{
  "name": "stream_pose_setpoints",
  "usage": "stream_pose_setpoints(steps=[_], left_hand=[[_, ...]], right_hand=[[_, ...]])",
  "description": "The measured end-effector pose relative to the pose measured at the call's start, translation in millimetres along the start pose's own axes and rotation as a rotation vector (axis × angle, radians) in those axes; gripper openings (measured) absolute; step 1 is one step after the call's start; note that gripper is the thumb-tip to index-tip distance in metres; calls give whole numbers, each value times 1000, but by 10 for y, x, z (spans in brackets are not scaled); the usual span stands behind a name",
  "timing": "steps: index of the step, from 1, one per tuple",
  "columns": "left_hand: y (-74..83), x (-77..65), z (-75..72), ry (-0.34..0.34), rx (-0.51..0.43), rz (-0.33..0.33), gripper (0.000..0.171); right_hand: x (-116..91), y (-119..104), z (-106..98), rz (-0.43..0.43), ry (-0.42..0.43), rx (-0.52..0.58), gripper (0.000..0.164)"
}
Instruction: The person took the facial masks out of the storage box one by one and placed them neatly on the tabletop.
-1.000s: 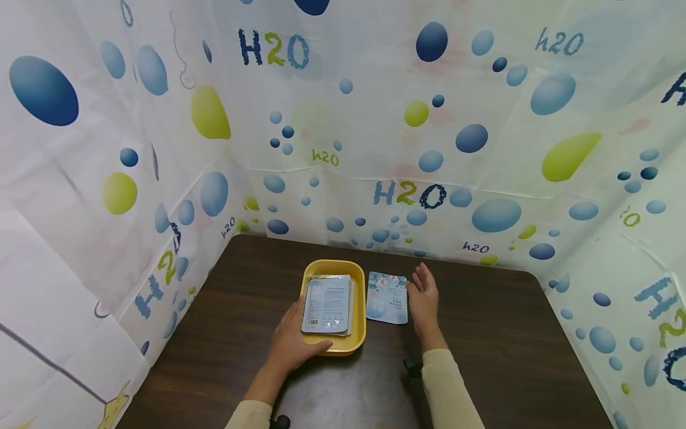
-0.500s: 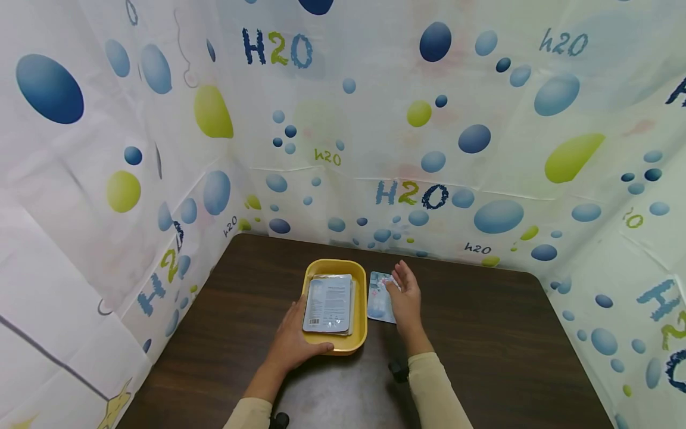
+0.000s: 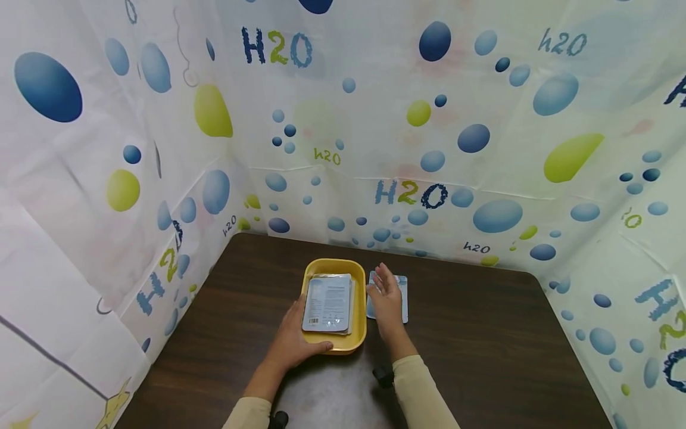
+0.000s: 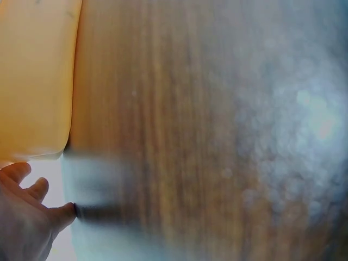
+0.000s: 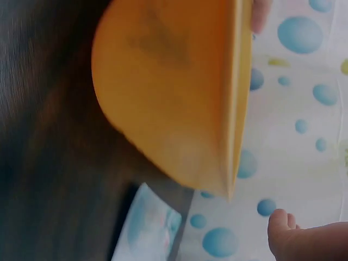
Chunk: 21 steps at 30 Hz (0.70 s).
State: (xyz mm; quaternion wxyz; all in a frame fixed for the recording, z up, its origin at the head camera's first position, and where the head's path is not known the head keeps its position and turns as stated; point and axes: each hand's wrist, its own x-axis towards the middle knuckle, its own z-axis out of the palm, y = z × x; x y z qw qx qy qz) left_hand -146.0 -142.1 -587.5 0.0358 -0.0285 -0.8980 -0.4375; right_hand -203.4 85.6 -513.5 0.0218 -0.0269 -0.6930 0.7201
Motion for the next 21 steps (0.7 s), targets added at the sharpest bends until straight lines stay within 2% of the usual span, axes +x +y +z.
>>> stream_pose_setpoints(steps=[8, 14, 21], left_hand=[[-6, -7, -7, -12, -18, -18, 137], [4, -8, -14, -9, -24, -15, 137], [4, -16, -1, 2, -14, -12, 136]], right_hand=[[-91, 184, 235, 60, -34, 118, 63], [-165, 264, 383, 86, -41, 144, 66], [-189, 310, 458, 84, -19, 153, 68]])
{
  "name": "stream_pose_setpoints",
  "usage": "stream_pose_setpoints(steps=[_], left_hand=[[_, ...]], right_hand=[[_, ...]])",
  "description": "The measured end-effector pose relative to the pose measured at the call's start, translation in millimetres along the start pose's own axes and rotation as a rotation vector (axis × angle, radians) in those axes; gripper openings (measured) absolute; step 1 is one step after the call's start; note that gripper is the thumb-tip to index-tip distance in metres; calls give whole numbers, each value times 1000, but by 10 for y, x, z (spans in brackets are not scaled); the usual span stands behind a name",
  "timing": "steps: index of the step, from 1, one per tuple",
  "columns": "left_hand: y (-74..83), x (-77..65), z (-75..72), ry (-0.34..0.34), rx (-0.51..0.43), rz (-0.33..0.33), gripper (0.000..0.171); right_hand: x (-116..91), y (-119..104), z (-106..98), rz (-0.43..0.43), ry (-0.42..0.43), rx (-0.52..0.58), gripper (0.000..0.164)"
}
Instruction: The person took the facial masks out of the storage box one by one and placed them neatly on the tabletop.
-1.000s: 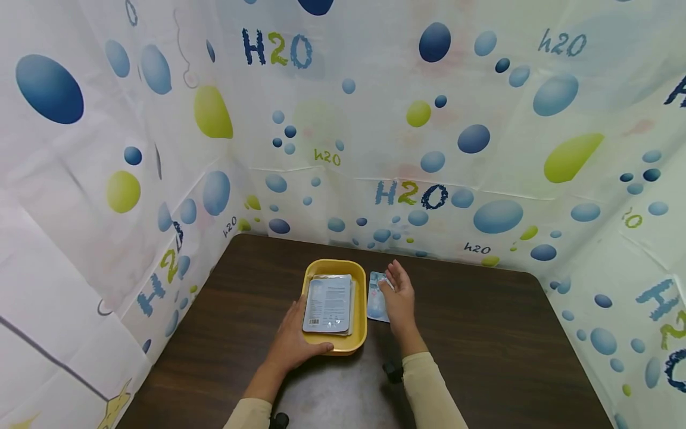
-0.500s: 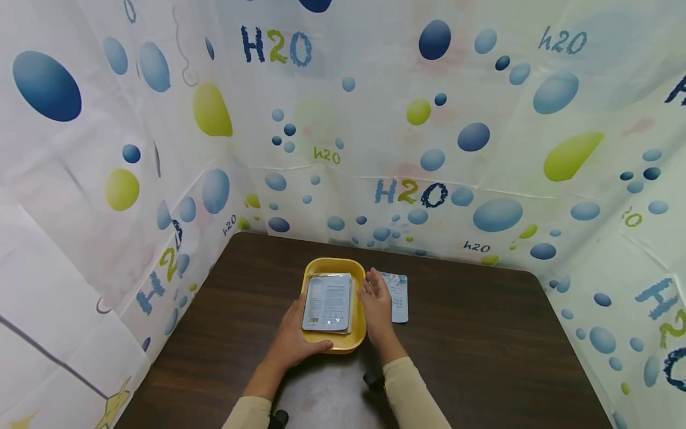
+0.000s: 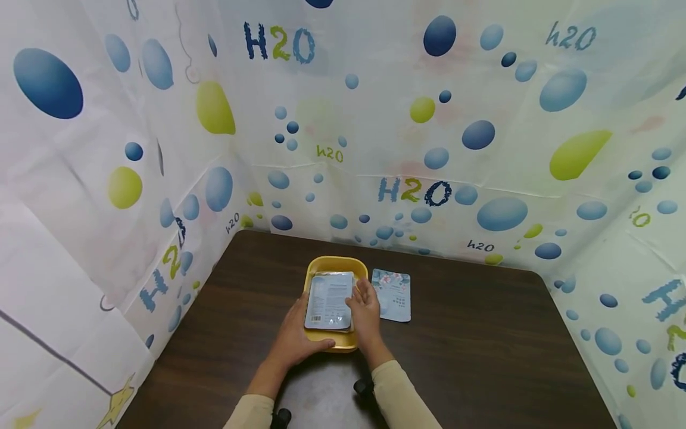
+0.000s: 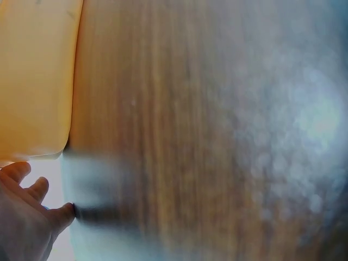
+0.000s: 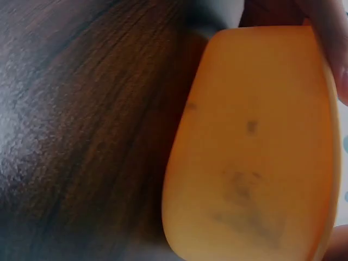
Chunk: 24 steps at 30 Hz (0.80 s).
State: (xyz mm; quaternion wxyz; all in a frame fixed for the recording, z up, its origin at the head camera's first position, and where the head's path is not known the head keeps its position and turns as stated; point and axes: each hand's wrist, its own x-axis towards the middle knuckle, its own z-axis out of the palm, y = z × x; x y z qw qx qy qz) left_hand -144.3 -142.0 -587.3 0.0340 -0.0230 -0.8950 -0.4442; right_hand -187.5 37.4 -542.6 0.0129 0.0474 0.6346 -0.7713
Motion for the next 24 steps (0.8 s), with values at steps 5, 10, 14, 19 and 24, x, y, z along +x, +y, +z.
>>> stream_pose_setpoints(steps=[5, 10, 14, 19, 24], left_hand=[[11, 3, -13, 6, -11, 9, 135], [12, 16, -1, 16, -22, 39, 136], [7, 25, 15, 15, -26, 51, 136], [7, 14, 9, 16, -34, 33, 135], [-2, 4, 4, 12, -31, 17, 136]], right_hand=[[34, 36, 20, 34, -32, 1, 71], [76, 69, 4, 66, -50, -17, 71], [80, 53, -15, 84, -50, 3, 71], [80, 40, -20, 96, -45, 53, 70], [76, 52, -28, 89, -59, 84, 69]])
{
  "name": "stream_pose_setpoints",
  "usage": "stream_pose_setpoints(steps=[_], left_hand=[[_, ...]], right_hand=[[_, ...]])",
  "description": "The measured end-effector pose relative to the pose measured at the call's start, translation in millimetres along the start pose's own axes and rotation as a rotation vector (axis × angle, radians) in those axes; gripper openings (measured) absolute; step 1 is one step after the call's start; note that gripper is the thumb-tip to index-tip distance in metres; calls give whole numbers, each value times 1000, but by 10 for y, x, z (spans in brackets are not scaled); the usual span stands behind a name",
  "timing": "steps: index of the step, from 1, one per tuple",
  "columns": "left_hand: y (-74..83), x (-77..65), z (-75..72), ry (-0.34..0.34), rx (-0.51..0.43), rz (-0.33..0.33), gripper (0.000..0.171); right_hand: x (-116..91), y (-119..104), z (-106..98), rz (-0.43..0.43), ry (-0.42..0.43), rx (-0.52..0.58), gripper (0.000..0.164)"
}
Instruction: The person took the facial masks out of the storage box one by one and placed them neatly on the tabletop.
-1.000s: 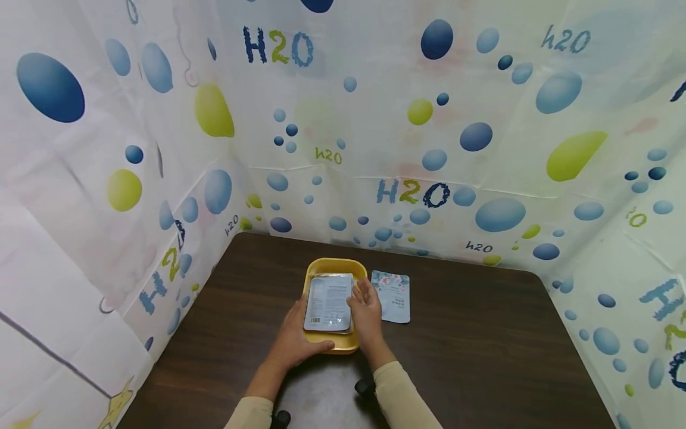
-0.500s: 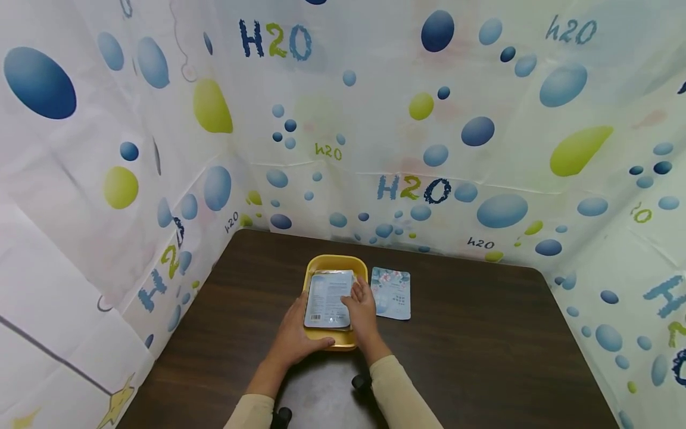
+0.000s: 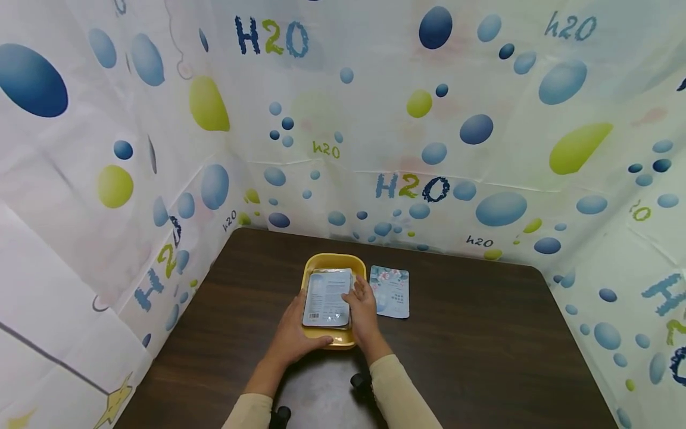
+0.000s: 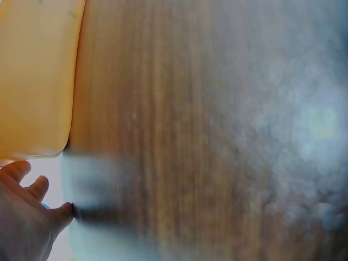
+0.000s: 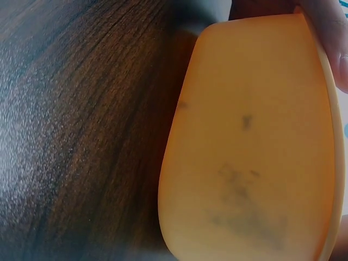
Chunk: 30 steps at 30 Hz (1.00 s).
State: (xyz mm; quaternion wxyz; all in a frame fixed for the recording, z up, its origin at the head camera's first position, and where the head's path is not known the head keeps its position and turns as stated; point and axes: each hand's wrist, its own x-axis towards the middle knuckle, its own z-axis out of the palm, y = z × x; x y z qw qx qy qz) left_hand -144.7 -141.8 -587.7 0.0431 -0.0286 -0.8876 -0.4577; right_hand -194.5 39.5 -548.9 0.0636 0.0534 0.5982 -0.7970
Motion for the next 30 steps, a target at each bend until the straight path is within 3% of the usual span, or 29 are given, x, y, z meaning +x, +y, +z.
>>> stream_pose_setpoints(steps=[11, 19, 30], left_hand=[[-26, 12, 18, 12, -3, 21, 135], [-24, 22, 7, -1, -35, 26, 138], [-27, 49, 15, -8, -63, 55, 136]], right_hand=[[-8, -23, -28, -15, -65, 129, 64], [-4, -23, -36, -17, -93, 139, 60], [9, -39, -59, 67, -185, 62, 58]])
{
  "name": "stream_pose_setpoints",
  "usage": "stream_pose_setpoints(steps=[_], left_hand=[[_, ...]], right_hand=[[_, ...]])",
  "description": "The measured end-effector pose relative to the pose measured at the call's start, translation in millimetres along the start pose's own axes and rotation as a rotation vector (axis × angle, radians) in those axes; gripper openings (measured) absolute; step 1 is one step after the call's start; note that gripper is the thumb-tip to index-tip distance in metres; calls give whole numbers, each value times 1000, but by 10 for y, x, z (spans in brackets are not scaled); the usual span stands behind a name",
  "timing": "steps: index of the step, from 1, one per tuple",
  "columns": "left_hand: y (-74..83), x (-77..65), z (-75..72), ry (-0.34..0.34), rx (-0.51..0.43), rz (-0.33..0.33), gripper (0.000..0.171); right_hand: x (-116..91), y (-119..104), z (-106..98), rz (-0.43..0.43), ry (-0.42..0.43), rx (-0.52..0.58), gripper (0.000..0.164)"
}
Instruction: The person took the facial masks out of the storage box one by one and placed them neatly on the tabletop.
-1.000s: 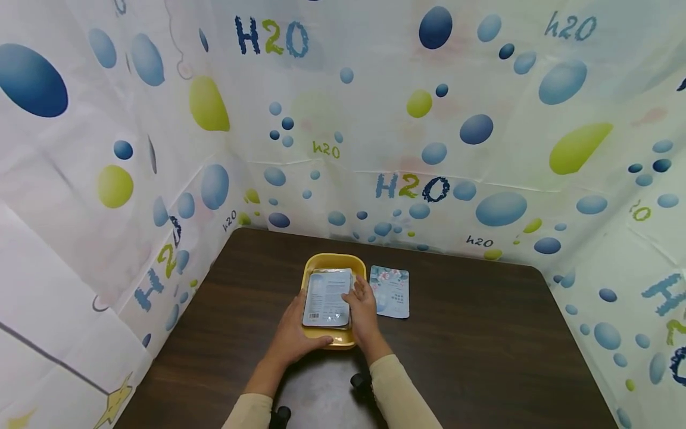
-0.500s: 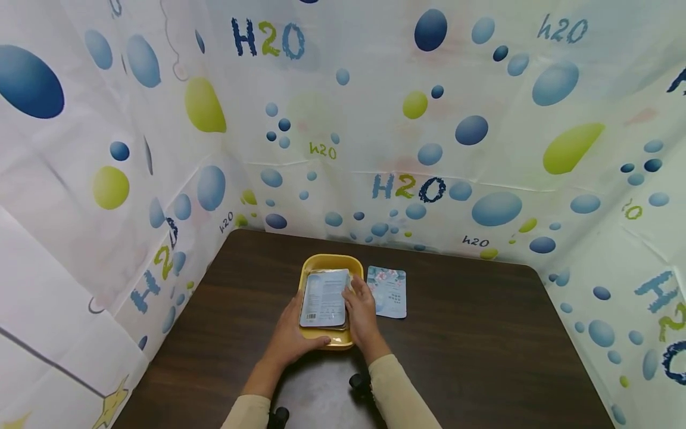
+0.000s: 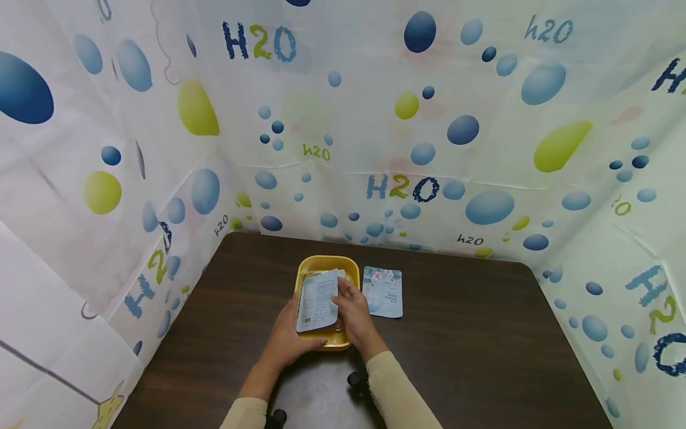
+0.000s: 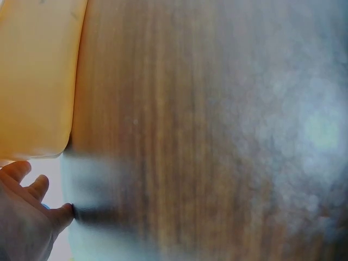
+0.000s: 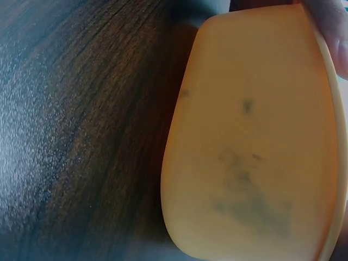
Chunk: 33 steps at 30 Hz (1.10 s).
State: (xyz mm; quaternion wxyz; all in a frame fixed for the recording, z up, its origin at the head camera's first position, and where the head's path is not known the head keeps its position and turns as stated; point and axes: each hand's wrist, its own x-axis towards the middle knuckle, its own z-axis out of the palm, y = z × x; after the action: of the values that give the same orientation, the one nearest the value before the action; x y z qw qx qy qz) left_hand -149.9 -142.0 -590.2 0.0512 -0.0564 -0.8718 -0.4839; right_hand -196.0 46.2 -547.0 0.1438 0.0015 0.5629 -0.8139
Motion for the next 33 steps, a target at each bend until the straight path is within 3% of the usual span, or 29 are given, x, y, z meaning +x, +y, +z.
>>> stream_pose_setpoints(steps=[9, 15, 24, 33], left_hand=[[5, 3, 6, 2, 18, 0, 136], [-4, 4, -5, -6, 32, -16, 136], [-21, -33, -7, -16, 48, -28, 135], [-19, -20, 11, -8, 52, -11, 134]], right_hand=[[-1, 11, 36, 24, 5, -112, 62], [18, 67, 79, 24, 23, -262, 62], [0, 133, 89, 11, -31, -446, 63], [-8, 148, 117, -21, 17, -421, 64]])
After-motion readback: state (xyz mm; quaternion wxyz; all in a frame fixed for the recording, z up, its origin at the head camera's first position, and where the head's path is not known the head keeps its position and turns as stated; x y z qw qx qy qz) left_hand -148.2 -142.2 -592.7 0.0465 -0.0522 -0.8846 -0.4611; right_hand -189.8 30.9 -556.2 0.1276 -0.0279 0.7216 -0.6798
